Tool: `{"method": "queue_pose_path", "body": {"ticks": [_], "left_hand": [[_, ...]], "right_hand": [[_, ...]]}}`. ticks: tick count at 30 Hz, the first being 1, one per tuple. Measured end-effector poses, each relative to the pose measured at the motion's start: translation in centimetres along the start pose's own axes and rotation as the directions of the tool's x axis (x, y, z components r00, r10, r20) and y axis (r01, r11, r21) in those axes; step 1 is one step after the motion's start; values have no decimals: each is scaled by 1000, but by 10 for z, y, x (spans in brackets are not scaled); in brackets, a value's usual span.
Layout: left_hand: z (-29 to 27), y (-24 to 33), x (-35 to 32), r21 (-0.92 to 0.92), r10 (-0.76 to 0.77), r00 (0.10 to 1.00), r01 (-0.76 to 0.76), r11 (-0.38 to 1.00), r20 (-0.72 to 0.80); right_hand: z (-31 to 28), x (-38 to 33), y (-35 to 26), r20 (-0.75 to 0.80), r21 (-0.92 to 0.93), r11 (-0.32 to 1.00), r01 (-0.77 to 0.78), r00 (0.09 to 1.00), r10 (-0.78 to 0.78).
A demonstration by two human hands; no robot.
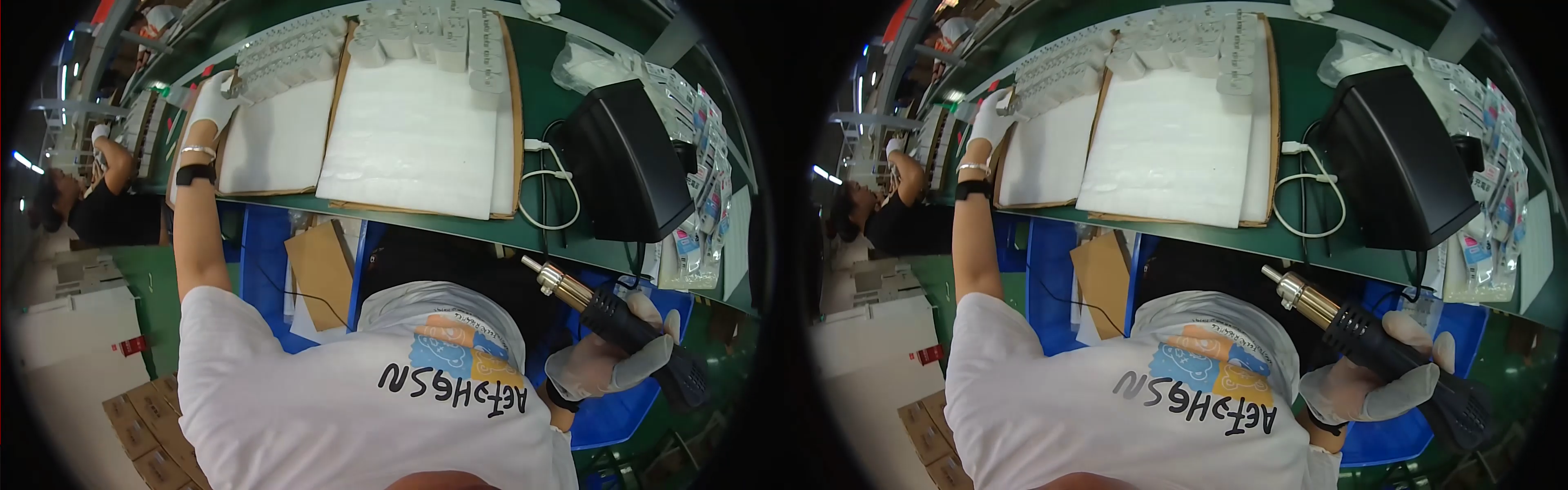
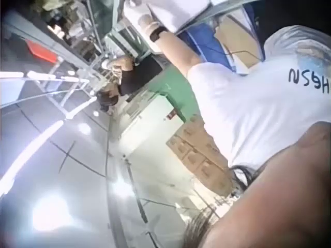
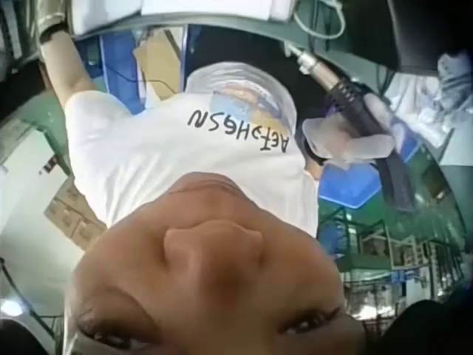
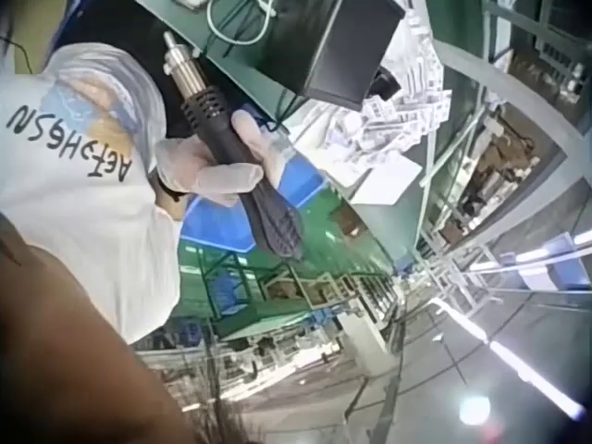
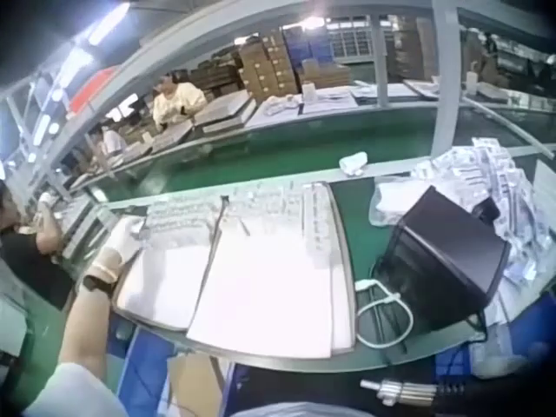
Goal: The person picks up a charger from a tray, turns it over, and applies a heat gun to the USB ports before returning it to the tray.
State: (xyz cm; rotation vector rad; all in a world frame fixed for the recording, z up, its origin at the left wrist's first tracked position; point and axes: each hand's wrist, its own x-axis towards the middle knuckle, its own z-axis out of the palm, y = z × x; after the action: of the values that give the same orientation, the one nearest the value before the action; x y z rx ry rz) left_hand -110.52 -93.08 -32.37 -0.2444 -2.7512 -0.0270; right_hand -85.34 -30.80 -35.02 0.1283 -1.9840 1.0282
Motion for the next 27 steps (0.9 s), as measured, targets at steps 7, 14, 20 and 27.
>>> {"method": "queue_pose_path", "body": {"ticks": [7, 14, 20, 27], "left_hand": [[-27, 201, 47, -397, 55, 998, -46, 917, 13], [2, 254, 55, 2, -187, 971, 189, 982, 152], [-1, 249, 24, -139, -275, 937, 307, 941, 214], [11, 239, 4, -180, 24, 998, -14, 984, 52]], "right_hand": [[11, 5, -2, -105, -2, 999, -40, 994, 39], [8, -3, 0, -127, -27, 998, 48, 991, -51], [16, -4, -9, -242, 614, 723, -315, 797, 553], [20, 11, -30, -187, 490, 811, -320, 870, 456]]}}
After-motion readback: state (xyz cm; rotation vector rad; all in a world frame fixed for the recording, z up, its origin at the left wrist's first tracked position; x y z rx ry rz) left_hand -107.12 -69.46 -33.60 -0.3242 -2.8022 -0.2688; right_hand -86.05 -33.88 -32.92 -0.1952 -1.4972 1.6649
